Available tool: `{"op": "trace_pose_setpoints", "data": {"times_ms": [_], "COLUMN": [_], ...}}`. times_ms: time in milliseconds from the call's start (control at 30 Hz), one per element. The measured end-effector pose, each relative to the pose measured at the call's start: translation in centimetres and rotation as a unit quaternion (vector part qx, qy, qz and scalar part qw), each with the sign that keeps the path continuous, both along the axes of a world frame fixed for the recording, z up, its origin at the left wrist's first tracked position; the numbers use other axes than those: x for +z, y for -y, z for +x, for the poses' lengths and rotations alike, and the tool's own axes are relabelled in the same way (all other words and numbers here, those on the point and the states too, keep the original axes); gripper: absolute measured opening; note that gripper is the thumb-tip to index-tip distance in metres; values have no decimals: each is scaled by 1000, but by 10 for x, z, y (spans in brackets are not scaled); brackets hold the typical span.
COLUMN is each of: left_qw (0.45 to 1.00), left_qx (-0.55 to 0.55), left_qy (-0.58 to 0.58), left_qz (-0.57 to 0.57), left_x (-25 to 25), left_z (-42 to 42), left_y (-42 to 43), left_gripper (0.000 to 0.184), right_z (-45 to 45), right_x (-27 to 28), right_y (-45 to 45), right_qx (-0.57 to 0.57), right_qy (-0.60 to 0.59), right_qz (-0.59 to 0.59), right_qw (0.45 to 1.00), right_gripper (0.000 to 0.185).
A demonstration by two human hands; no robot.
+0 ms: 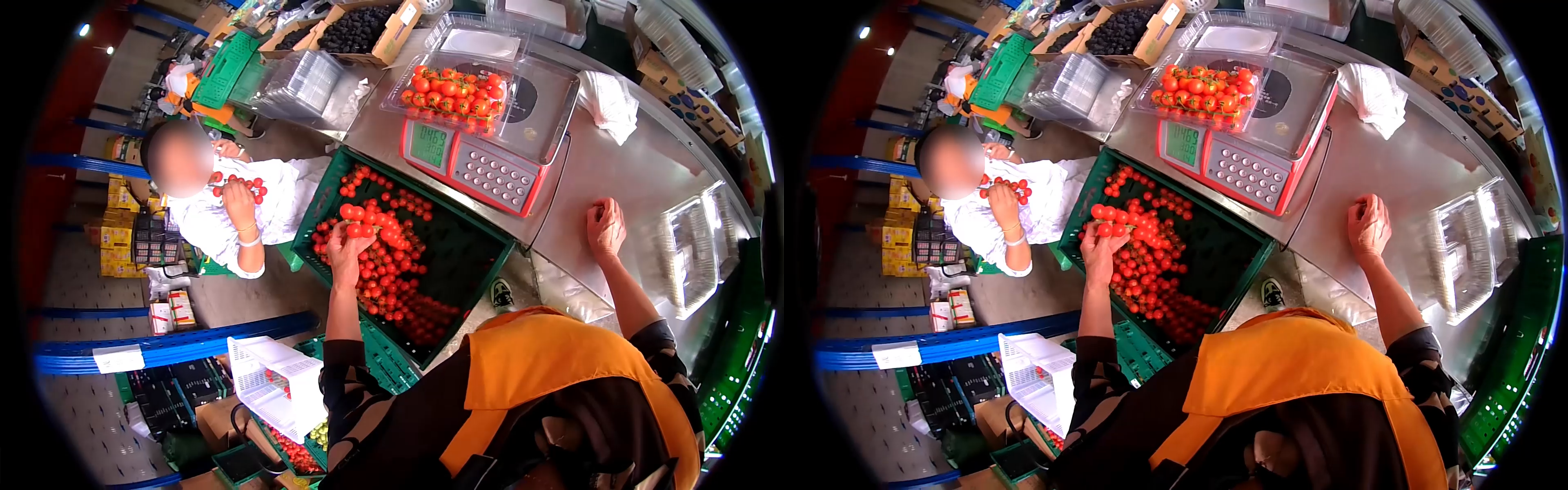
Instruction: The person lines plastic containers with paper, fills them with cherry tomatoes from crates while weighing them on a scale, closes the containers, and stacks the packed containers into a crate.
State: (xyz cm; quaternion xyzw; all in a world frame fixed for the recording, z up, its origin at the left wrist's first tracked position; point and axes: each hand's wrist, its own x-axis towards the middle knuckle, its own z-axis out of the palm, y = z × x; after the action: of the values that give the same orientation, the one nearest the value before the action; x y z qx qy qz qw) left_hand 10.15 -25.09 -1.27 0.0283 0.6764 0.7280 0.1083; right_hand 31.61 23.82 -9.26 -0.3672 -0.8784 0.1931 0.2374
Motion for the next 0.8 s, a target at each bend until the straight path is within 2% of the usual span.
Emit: {"op": "trace_pose_setpoints", "data": {"times_ms": [133, 300, 400, 433, 600, 733, 800], "left_qw": [995, 975, 966, 959, 961, 947, 927], "left_qx": [-35, -84, -119, -166, -182, -163, -174], "left_qy": [7, -3, 10, -2, -119, -276, -332], "left_qz": [91, 207, 228, 231, 172, 35, -25], "left_x": [67, 112, 136, 140, 184, 229, 232], "left_z": [11, 1, -9, -16, -45, -76, -100], "left_y": [-17, -51, -77, -82, -140, -201, -227], "left_gripper": [28, 37, 38, 40, 35, 29, 25], "right_z": [1, 4, 6, 6, 7, 7, 7], "right_x": [0, -6, -4, -3, -10, -7, -7], "right_y": [-1, -5, -5, -5, -9, -8, -8], "right_qx": [-3, -5, -2, -2, 5, 7, 10], "right_qy": [-8, -28, -41, -48, -62, -59, -64], "right_qz": [-5, -10, -22, -22, -16, -27, -28], "right_qw": [1000, 1000, 999, 999, 998, 998, 998], "right_gripper": [8, 8, 8, 10, 11, 11, 12]}}
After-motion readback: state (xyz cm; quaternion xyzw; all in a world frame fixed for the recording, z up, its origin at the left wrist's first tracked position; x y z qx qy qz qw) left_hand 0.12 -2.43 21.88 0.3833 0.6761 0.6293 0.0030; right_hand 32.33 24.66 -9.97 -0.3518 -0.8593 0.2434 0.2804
